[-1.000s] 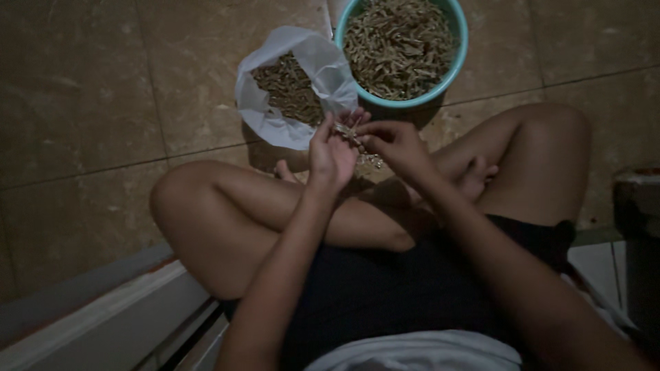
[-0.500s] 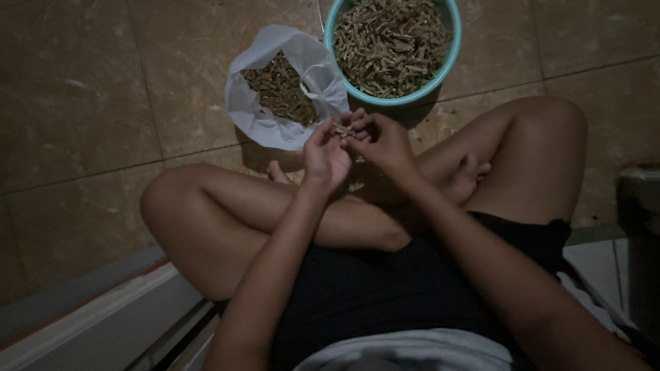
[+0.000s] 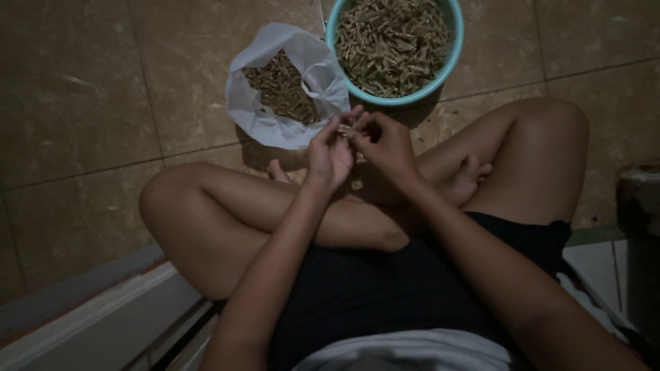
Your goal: The person sits cross-legged on the floor and manually sorts small dried items from a white plastic bag into a light blue bowl. They pick up handfuls of the material, separate pieces by hand, and place the sorted contents into the bowl while discarding debris onto the floor.
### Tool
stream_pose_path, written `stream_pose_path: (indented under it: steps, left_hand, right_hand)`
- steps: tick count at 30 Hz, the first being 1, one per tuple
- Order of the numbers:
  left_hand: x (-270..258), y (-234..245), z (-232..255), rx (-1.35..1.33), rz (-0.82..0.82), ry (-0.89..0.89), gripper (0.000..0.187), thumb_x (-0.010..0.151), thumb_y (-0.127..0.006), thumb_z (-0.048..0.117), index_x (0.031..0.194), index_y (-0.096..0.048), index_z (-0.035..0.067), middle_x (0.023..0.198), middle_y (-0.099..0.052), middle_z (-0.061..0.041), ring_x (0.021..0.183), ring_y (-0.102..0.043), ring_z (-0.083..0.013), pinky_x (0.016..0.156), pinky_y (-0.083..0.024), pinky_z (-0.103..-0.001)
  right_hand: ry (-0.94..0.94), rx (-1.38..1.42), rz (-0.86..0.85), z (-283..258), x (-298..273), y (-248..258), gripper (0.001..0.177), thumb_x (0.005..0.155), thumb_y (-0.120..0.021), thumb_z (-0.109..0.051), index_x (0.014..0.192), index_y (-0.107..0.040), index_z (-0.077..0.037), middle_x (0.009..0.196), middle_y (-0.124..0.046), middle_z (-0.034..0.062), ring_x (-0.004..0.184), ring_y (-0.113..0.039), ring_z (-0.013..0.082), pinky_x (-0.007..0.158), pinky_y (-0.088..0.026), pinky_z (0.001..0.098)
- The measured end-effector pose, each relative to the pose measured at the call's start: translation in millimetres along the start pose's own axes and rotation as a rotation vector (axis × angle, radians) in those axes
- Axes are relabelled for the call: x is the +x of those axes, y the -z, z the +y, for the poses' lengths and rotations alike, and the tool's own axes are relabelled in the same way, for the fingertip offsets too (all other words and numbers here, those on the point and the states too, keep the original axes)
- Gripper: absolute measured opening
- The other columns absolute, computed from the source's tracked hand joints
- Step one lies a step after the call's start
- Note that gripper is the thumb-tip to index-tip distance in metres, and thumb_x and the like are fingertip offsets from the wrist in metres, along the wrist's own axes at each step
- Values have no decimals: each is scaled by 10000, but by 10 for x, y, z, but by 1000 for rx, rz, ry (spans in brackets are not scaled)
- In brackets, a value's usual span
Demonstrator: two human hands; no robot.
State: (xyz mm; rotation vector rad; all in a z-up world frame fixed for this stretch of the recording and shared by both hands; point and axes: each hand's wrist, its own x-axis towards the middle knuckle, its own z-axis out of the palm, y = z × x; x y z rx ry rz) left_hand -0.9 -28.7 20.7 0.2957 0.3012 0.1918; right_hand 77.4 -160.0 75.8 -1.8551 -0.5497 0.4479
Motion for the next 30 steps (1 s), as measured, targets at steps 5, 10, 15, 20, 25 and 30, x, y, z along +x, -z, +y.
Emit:
stream_pose_path:
  steps: [5,10,15,20,25,30]
  left_hand:
    - [82,228,-20,40,149,-72,238,1050,-561,121,1225,-607,-35,1285,-650,-197,1249,-618,-324,968,-519,-384]
    - [149,374,-25,-18,220,-55,160,996,-596,77,1141,-625,18,1175,-683,-160,1162,-655,-303,918,-554,-392]
    - [112,234,12,-39,252,-53,177,961,-643,116,1067,-654,-25,1064,-700,-164,1028,-685,-280,919,-597,-431]
    - [37,67,24,245,281,17,211,956,-715,168,1082,-682,2,1025,-728,-112,982,-700,-209,891,-580,-328]
    - [37,72,-53,415,189,-4,187,973,-752,169,1096,-692,40,988,-714,-49,878,-650,-137,778,-519,-281]
    - [48,96,-35,364,228,-12,148,980,-726,177,1058,-665,67,963,-702,-39,889,-669,-134,760,-530,-277]
  right_hand:
    - [85,13,-42,-34,-16,19,186,906,-778,-123,1046,-748,-4,940,-784,100,849,-735,101,749,-584,266]
    - [119,55,-68,35,-19,10,207,934,-756,-92,1111,-753,16,999,-786,115,910,-739,122,799,-583,275]
    - [-18,279,-144,177,40,11,216,980,-678,-58,1175,-718,25,1062,-773,98,959,-727,137,848,-594,266]
    - [-19,158,-116,168,110,101,237,970,-658,-64,1190,-728,-8,1036,-757,91,883,-716,142,761,-575,281]
    - [162,-102,-83,96,105,255,338,960,-703,-78,1274,-603,-5,1016,-723,99,884,-687,143,774,-548,286]
    - [-8,298,-159,204,145,244,441,982,-677,-32,1370,-466,-46,1032,-642,95,945,-648,134,813,-564,271]
